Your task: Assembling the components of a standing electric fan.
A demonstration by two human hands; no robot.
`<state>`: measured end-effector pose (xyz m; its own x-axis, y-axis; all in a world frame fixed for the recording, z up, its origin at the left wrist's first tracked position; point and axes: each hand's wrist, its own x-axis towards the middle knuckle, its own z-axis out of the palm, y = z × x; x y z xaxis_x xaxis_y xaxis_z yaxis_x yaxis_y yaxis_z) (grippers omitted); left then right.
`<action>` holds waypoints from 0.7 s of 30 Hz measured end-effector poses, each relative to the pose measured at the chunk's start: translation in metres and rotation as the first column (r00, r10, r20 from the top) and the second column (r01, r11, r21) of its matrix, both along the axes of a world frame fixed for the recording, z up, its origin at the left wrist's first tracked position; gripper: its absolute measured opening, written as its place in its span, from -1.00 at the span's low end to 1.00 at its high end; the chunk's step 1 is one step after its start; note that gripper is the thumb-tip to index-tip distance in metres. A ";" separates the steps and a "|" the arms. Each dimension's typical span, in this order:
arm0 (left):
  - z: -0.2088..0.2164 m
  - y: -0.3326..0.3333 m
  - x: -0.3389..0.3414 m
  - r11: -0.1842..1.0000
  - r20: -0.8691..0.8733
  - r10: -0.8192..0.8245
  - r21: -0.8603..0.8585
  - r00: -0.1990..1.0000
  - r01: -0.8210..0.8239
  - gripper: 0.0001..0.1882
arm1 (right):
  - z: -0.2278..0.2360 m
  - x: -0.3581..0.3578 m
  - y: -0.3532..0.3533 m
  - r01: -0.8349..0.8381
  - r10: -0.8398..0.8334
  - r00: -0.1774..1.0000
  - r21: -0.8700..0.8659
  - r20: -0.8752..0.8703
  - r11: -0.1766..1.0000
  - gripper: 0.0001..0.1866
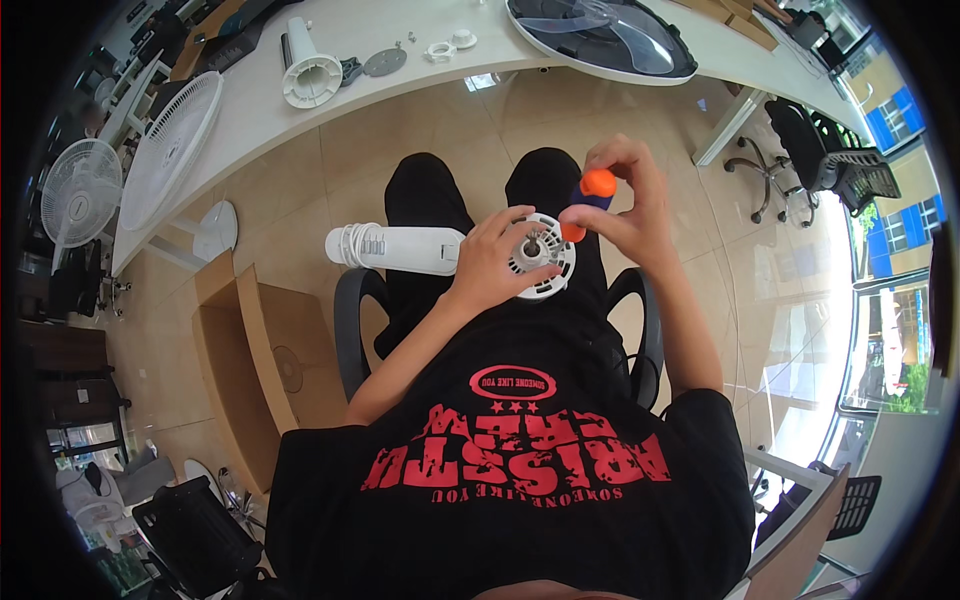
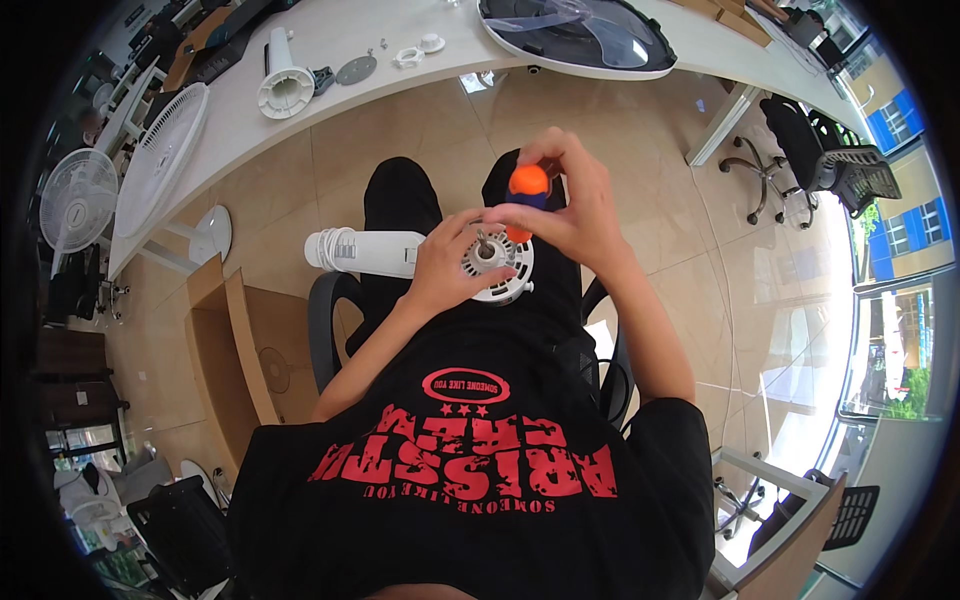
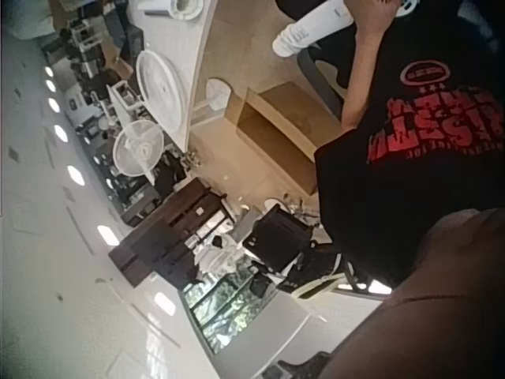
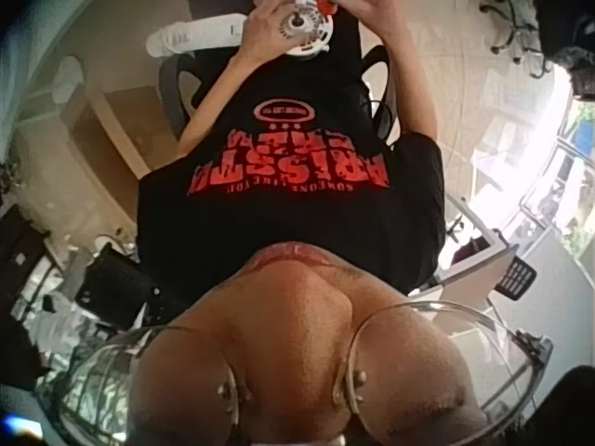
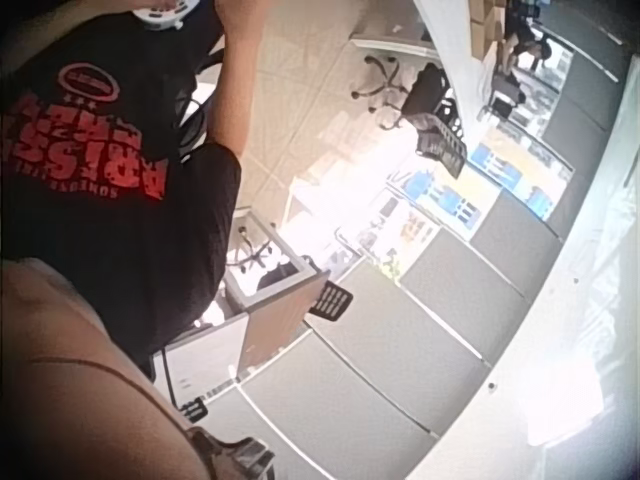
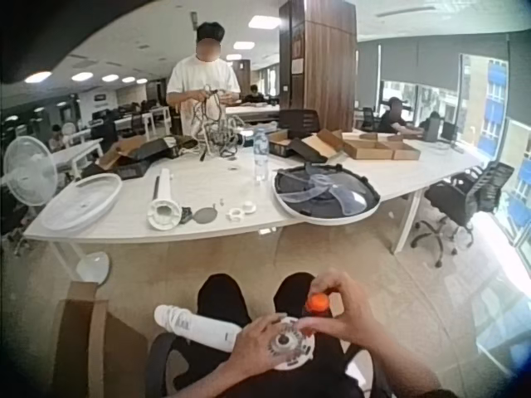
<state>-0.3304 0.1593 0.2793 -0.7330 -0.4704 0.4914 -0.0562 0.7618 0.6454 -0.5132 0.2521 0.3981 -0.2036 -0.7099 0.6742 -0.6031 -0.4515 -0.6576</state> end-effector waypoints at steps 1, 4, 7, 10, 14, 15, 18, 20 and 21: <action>0.003 0.000 0.000 1.000 -0.012 -0.003 -0.010 1.000 0.003 -0.43 | -0.002 -0.001 -0.002 -0.021 0.022 0.999 -0.042 0.033 0.999 -0.45; 0.002 0.002 0.002 1.000 -0.007 0.020 -0.012 1.000 -0.020 -0.46 | -0.007 0.001 -0.001 0.017 -0.028 0.995 -0.110 -0.099 0.994 -0.44; 0.002 0.004 0.004 0.999 0.029 0.018 -0.036 0.999 -0.017 -0.48 | -0.006 0.003 -0.001 -0.001 -0.004 0.996 -0.059 -0.085 0.998 -0.53; 0.004 0.009 0.007 0.999 0.022 0.020 -0.033 1.000 -0.019 -0.51 | 0.000 0.000 0.000 -0.249 0.241 0.966 0.091 0.094 0.964 -0.60; 0.004 0.010 0.011 0.996 -0.010 0.032 -0.085 0.999 -0.033 -0.48 | 0.008 0.000 -0.001 -0.223 0.207 0.973 0.173 0.104 0.959 -0.59; 0.003 0.011 0.011 0.996 -0.007 0.035 -0.080 0.999 -0.035 -0.47 | 0.007 0.001 -0.001 -0.229 0.217 0.972 0.158 0.089 0.960 -0.59; 0.006 0.012 0.011 0.995 -0.007 0.052 -0.079 0.999 -0.053 -0.47 | 0.000 0.009 -0.001 -0.088 0.087 0.996 0.032 0.029 0.996 -0.57; 0.008 0.013 0.009 0.997 -0.008 0.052 -0.063 0.999 -0.053 -0.47 | 0.000 0.012 0.002 -0.059 0.059 0.998 0.017 0.001 0.998 -0.59; 0.008 0.013 0.009 0.995 -0.014 0.071 -0.068 0.997 -0.072 -0.47 | 0.001 0.012 0.004 -0.005 0.006 1.000 0.012 -0.017 1.000 -0.61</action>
<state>-0.3217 0.1720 0.2875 -0.6924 -0.4866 0.5327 -0.1050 0.7985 0.5928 -0.5009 0.2559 0.3995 -0.1882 -0.7190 0.6690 -0.6117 -0.4471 -0.6526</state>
